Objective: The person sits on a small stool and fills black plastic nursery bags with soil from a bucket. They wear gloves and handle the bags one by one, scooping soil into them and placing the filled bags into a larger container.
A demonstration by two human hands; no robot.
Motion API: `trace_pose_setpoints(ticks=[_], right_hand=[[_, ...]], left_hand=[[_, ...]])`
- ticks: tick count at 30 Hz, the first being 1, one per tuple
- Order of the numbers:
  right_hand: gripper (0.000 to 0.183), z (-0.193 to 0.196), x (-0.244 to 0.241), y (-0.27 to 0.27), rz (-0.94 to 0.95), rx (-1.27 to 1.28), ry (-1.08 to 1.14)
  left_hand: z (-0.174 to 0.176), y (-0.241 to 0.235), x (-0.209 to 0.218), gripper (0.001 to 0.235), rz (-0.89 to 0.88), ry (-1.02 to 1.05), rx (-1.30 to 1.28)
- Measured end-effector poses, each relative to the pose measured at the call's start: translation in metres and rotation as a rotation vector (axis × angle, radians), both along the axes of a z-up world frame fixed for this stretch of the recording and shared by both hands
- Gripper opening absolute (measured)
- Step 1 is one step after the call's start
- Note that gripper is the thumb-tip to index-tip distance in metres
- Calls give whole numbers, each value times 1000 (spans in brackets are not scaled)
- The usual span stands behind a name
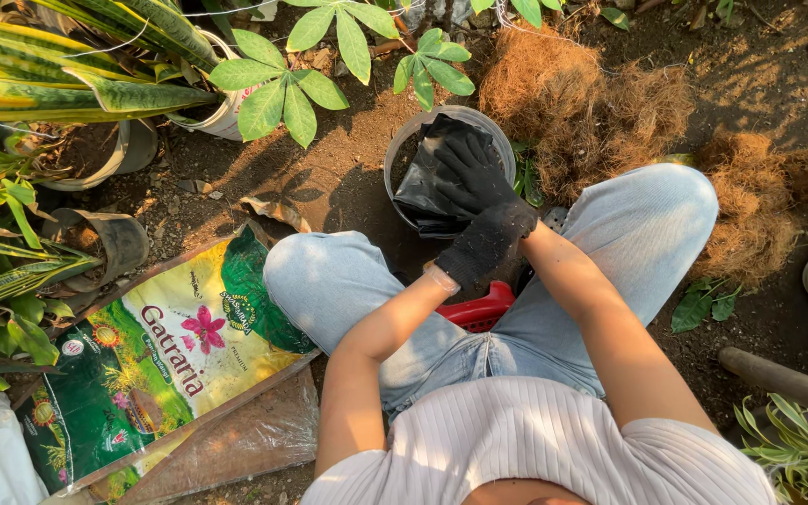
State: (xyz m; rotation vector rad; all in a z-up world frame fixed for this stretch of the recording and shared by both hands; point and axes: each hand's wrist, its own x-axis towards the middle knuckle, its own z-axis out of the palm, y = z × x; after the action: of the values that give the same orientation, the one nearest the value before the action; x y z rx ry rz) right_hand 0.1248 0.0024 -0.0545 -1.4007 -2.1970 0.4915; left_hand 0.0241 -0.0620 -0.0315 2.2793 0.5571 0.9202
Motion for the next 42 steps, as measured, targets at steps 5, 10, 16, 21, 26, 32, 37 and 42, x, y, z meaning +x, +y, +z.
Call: trace_pose_setpoints(ticks=[5, 10, 16, 21, 26, 32, 37, 42], right_hand=[[64, 7, 2, 2, -24, -389, 329], [42, -30, -10, -10, 125, -278, 62], [35, -48, -35, -5, 202, -453, -169], [44, -20, -5, -4, 223, -574, -499], [64, -17, 14, -3, 258, -682, -51], [55, -32, 27, 0, -158, -532, -67], [66, -53, -9, -22, 27, -599, -594], [69, -54, -23, -21, -92, -663, -428]], left_hand=[[33, 1, 1, 30, 28, 126, 55], [94, 38, -20, 16, 152, 160, -154], [126, 82, -76, 15, 472, -166, -452], [80, 100, -88, 21, 657, 66, -413], [-4, 106, -81, 53, 657, 433, -514], [-95, 103, -77, 93, 625, 736, -848], [-132, 95, -68, 104, 611, 719, -920], [-129, 84, -59, 99, 648, 752, -915]])
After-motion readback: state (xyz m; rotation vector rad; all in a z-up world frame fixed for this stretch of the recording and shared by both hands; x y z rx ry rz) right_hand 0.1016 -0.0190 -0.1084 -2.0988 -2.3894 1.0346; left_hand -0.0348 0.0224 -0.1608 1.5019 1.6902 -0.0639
